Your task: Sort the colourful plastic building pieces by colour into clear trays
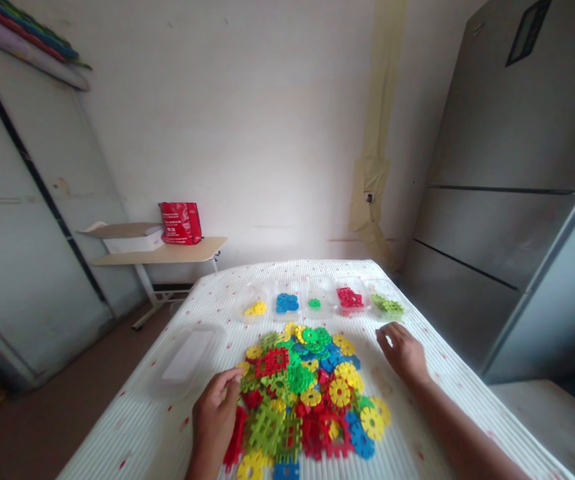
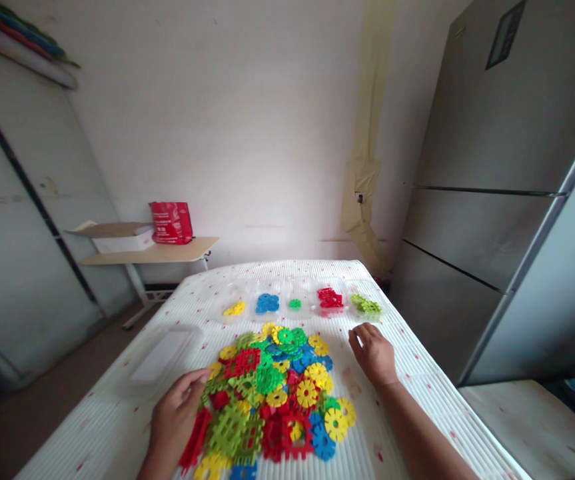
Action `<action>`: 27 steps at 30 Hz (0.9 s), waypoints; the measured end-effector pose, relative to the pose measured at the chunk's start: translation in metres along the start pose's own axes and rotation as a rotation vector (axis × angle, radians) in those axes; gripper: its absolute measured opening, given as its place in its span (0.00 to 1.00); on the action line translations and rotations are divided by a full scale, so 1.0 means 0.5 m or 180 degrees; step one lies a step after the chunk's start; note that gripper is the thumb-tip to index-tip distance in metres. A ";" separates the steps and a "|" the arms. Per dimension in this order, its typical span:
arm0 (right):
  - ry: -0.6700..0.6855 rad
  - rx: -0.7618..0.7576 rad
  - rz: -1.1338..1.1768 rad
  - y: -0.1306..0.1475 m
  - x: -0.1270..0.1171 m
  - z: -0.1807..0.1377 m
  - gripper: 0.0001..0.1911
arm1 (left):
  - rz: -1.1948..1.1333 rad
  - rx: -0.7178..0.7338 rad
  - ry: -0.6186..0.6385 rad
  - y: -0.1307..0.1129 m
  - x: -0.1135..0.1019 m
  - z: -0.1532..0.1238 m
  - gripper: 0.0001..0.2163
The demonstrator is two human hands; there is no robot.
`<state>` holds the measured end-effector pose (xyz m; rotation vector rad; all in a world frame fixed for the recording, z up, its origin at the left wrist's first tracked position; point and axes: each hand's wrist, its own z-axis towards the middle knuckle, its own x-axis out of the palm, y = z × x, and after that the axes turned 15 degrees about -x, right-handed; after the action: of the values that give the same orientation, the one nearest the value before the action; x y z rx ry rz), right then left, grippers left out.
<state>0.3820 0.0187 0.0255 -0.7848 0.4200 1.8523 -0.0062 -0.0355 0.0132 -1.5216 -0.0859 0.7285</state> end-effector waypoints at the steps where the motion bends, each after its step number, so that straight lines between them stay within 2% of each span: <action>1: 0.0058 -0.0053 0.0022 0.005 0.004 0.001 0.17 | 0.0036 0.0048 -0.0018 0.001 0.000 0.000 0.17; 8: 0.0373 -0.0268 0.0163 0.010 0.021 -0.003 0.17 | 0.0451 0.0653 -0.0066 -0.014 0.005 -0.011 0.14; 14: 0.0411 -0.0245 0.0196 0.006 0.030 -0.008 0.17 | 0.1332 0.1194 0.0174 -0.071 0.027 -0.026 0.14; 20: 0.0506 -0.0224 0.0188 0.006 0.033 -0.008 0.18 | 0.2168 0.1104 0.0422 -0.127 0.054 -0.027 0.18; 24: 0.0528 -0.0182 0.0256 0.011 0.029 -0.004 0.18 | 0.2344 0.0932 0.0550 -0.126 0.072 -0.022 0.16; 27: 0.0502 -0.0159 0.0280 0.014 0.028 -0.003 0.18 | 0.2173 0.0965 0.0629 -0.116 0.081 -0.018 0.13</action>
<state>0.3725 0.0245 0.0144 -0.9640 0.5173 1.8950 0.0519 -0.0175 0.0501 -1.3141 0.6939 1.0628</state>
